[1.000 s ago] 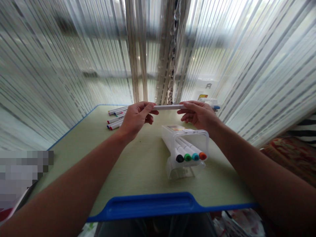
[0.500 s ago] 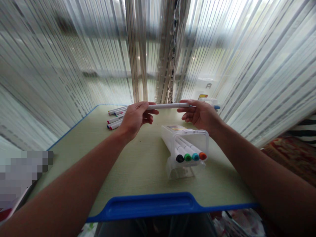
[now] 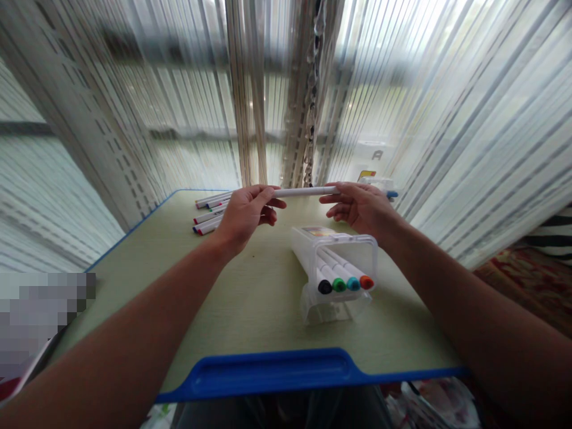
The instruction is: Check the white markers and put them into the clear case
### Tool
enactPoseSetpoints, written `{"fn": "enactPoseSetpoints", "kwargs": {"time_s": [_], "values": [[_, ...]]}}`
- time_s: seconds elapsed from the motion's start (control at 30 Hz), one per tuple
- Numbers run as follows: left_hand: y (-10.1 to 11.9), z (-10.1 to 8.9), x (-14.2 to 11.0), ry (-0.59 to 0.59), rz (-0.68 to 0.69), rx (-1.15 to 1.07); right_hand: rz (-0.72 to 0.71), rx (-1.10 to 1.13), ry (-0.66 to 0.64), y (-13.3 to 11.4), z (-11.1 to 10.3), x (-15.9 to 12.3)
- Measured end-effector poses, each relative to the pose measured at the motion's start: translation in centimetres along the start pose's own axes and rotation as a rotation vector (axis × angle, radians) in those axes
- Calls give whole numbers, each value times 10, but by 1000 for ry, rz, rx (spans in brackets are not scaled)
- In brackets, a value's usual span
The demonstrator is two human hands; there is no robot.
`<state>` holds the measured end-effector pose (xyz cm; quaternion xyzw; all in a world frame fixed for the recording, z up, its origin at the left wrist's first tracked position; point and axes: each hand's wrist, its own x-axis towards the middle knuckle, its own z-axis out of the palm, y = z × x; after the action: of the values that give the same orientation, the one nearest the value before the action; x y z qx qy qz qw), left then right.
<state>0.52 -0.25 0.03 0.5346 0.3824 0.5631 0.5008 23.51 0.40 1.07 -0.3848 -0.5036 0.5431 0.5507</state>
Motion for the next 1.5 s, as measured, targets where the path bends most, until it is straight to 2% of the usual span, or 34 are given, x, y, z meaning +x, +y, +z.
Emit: {"fn": "enactPoseSetpoints", "kwargs": {"time_s": [0.3,0.7,1.2,1.5], "values": [[-4,-2,1,-26,65,91,-30,-35,-66,8,-6,5],[-9,-3,0,-58,162,256,-83,-131,-75,10,-1,1],[-7,-4,1,-57,92,97,-51,-30,-77,9,-4,3],[-9,-6,3,-51,98,77,-64,-8,-74,7,-5,4]]}}
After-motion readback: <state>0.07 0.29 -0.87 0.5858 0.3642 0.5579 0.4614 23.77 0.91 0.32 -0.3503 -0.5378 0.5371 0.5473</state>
